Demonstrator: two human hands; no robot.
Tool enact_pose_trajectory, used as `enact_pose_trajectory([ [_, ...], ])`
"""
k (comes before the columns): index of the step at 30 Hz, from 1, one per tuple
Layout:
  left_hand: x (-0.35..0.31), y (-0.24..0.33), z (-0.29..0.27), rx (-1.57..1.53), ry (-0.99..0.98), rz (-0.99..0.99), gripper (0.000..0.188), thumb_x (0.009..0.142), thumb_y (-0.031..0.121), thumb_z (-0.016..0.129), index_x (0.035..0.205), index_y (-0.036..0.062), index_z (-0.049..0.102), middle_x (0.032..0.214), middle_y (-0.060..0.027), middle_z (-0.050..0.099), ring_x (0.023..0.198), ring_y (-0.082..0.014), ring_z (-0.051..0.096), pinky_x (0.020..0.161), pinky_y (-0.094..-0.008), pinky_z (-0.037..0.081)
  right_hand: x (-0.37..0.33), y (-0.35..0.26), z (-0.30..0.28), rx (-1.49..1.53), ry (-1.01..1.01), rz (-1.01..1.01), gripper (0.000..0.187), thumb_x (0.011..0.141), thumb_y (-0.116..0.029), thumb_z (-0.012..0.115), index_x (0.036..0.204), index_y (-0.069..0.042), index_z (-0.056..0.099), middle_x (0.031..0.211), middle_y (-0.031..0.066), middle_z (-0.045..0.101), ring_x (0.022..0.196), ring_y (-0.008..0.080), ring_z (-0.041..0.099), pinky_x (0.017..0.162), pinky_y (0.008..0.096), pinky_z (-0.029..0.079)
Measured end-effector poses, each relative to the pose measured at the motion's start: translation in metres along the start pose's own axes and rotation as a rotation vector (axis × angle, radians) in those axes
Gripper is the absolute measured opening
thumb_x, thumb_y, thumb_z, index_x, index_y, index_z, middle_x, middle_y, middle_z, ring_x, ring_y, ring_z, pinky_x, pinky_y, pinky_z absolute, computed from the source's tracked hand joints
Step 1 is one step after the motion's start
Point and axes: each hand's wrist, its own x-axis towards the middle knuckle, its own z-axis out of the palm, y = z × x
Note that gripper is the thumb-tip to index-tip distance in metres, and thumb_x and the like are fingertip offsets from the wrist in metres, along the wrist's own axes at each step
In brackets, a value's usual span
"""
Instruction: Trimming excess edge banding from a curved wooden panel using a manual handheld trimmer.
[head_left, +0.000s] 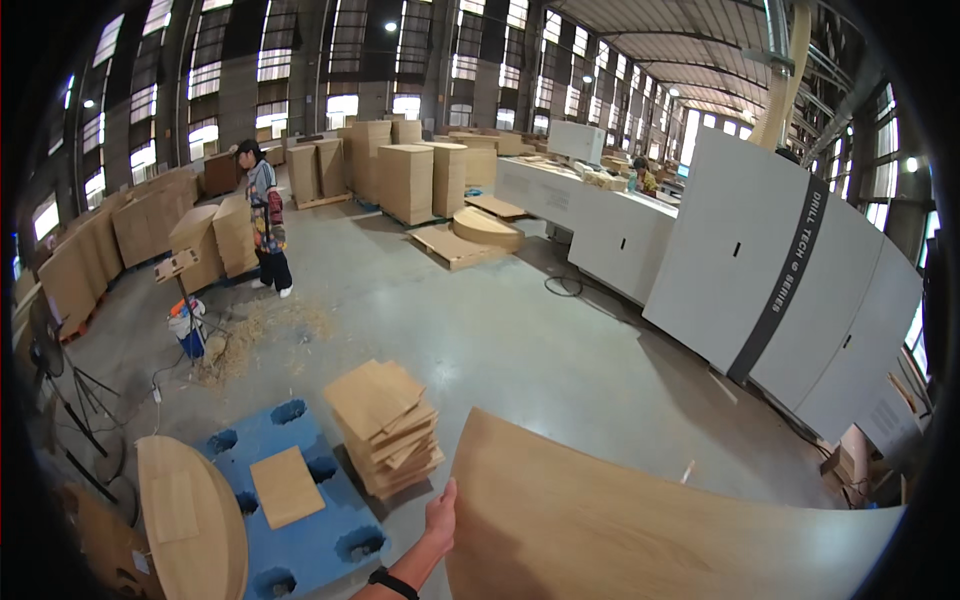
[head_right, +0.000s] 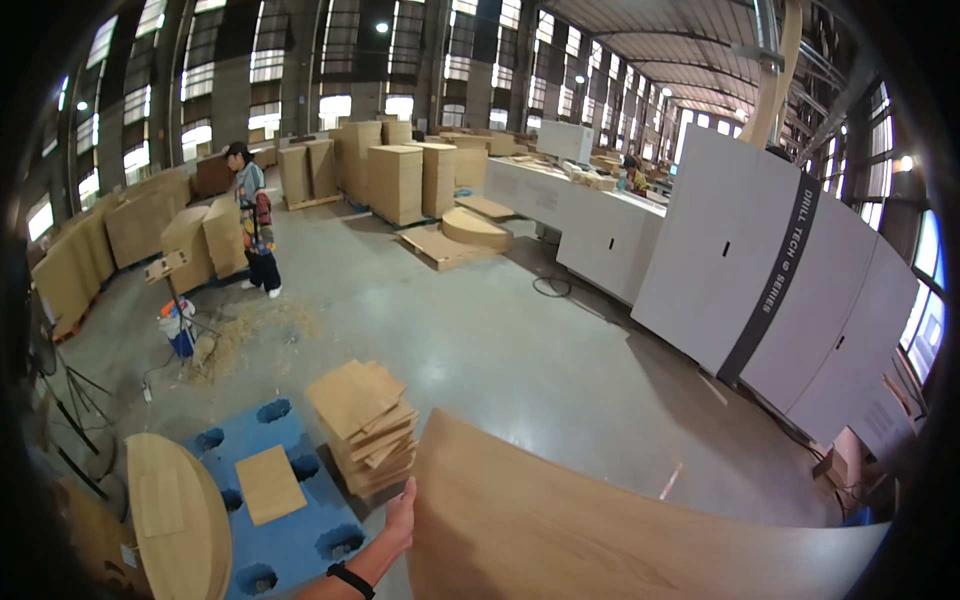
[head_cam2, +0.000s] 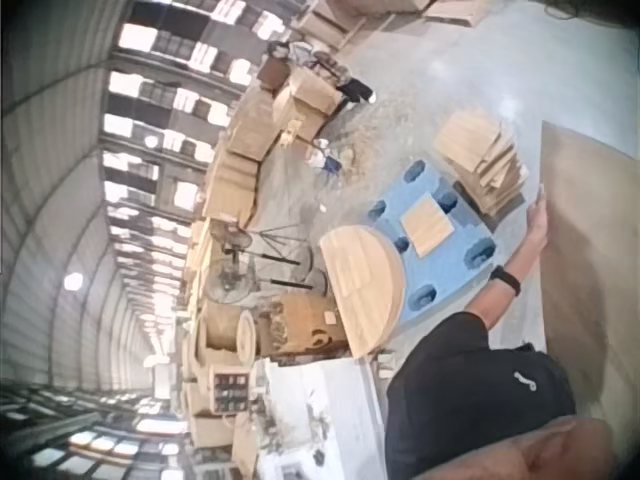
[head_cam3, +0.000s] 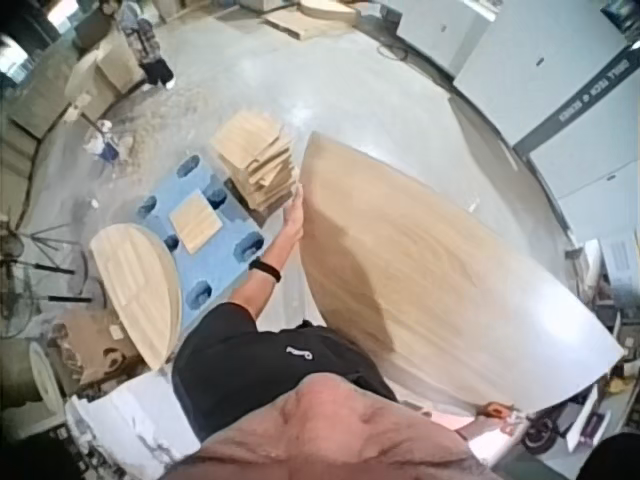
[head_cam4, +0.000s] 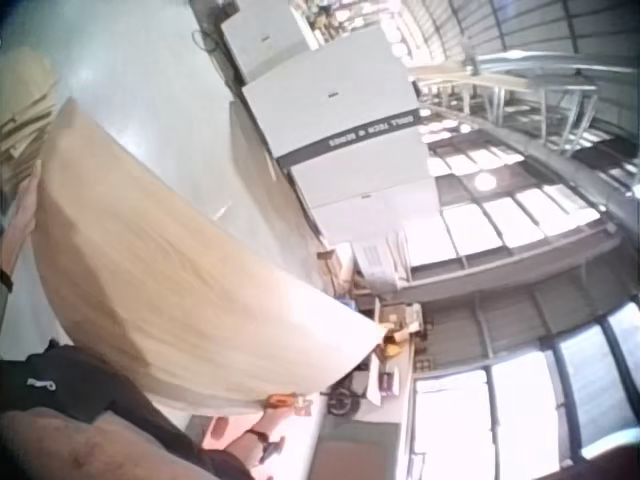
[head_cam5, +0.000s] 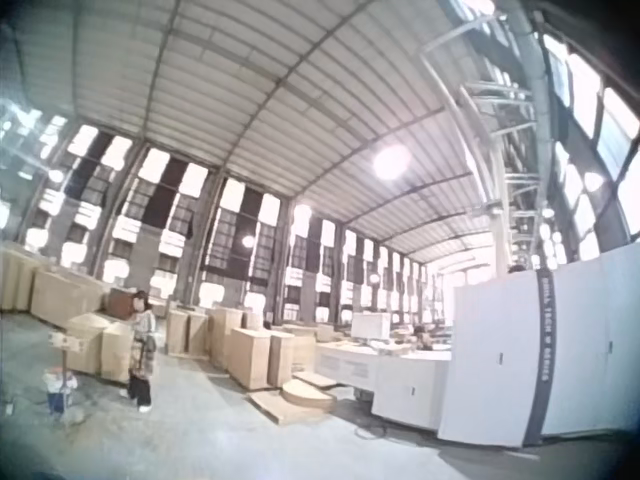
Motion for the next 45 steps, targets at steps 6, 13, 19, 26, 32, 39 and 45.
enact_pose_trajectory([
  [6,0.204,0.029,0.05,-0.139,0.095,0.068,0.063,0.096,0.052,0.057,0.124,-0.0041,0.058,0.117,-0.0103,0.063,0.103,-0.0193,0.06,0.09,-0.0346,0.049,0.113,0.065,0.279,-0.057,-0.192,0.047,0.04,0.094,-0.052,0.047,0.101,-0.014,0.06,0.093,0.0023,0.065,0.081,0.017,0.062,0.068,0.0314,0.055],
  [13,0.357,0.104,0.079,-0.31,0.092,0.006,0.064,0.1,0.053,0.046,0.136,-0.0001,0.048,0.135,-0.0163,0.055,0.121,-0.0317,0.055,0.101,-0.0497,0.048,0.177,0.119,0.6,-0.113,-0.368,0.084,0.043,0.094,-0.053,0.047,0.101,-0.014,0.06,0.092,0.0028,0.065,0.081,0.0175,0.062,0.068,0.0317,0.056],
  [19,0.588,0.128,0.064,-0.276,0.412,0.076,0.063,0.1,0.053,0.046,0.135,0.0003,0.049,0.132,-0.0146,0.057,0.118,-0.0308,0.057,0.096,-0.0501,0.05,0.198,0.198,0.886,-0.163,-0.501,0.091,0.044,0.093,-0.055,0.047,0.102,-0.013,0.06,0.091,0.0032,0.066,0.081,0.0179,0.062,0.068,0.032,0.056],
  [26,0.771,0.289,0.091,-0.354,0.437,0.09,0.064,0.096,0.05,0.057,0.13,-0.0034,0.053,0.126,-0.0137,0.06,0.114,-0.0254,0.058,0.097,-0.042,0.049,0.18,0.271,1.183,-0.22,-0.592,0.123,0.046,0.093,-0.056,0.047,0.102,-0.013,0.06,0.091,0.0037,0.066,0.081,0.0184,0.063,0.068,0.0322,0.056],
  [32,0.954,0.377,0.09,-0.349,0.558,0.113,0.066,0.096,0.05,0.058,0.132,-0.0045,0.051,0.128,-0.0153,0.059,0.116,-0.0254,0.058,0.098,-0.0414,0.048,0.173,0.391,1.461,-0.237,-0.754,0.157,0.048,0.093,-0.058,0.047,0.102,-0.012,0.06,0.09,0.0042,0.066,0.08,0.0188,0.063,0.068,0.0325,0.057],
  [39,1.139,0.502,0.043,-0.433,0.726,0.218,0.055,0.097,0.044,0.059,0.123,-0.0045,0.057,0.117,-0.0126,0.064,0.103,-0.0238,0.063,0.087,-0.0397,0.052,0.134,0.509,1.796,-0.316,-1.162,0.159,0.05,0.092,-0.059,0.047,0.103,-0.012,0.06,0.089,0.0047,0.067,0.08,0.0193,0.063,0.068,0.0328,0.057],
  [45,1.29,0.509,-0.086,-0.695,0.822,0.28,0.055,0.095,0.044,0.062,0.128,0.0007,0.056,0.12,-0.0114,0.063,0.103,-0.024,0.061,0.087,-0.0409,0.052,-0.025,0.652,2.076,-0.304,-0.923,0.285,0.04,0.097,-0.042,0.036,0.074,-0.014,0.051,0.055,0.0046,0.052,0.042,0.0206,0.042,0.041,0.037,0.038],
])
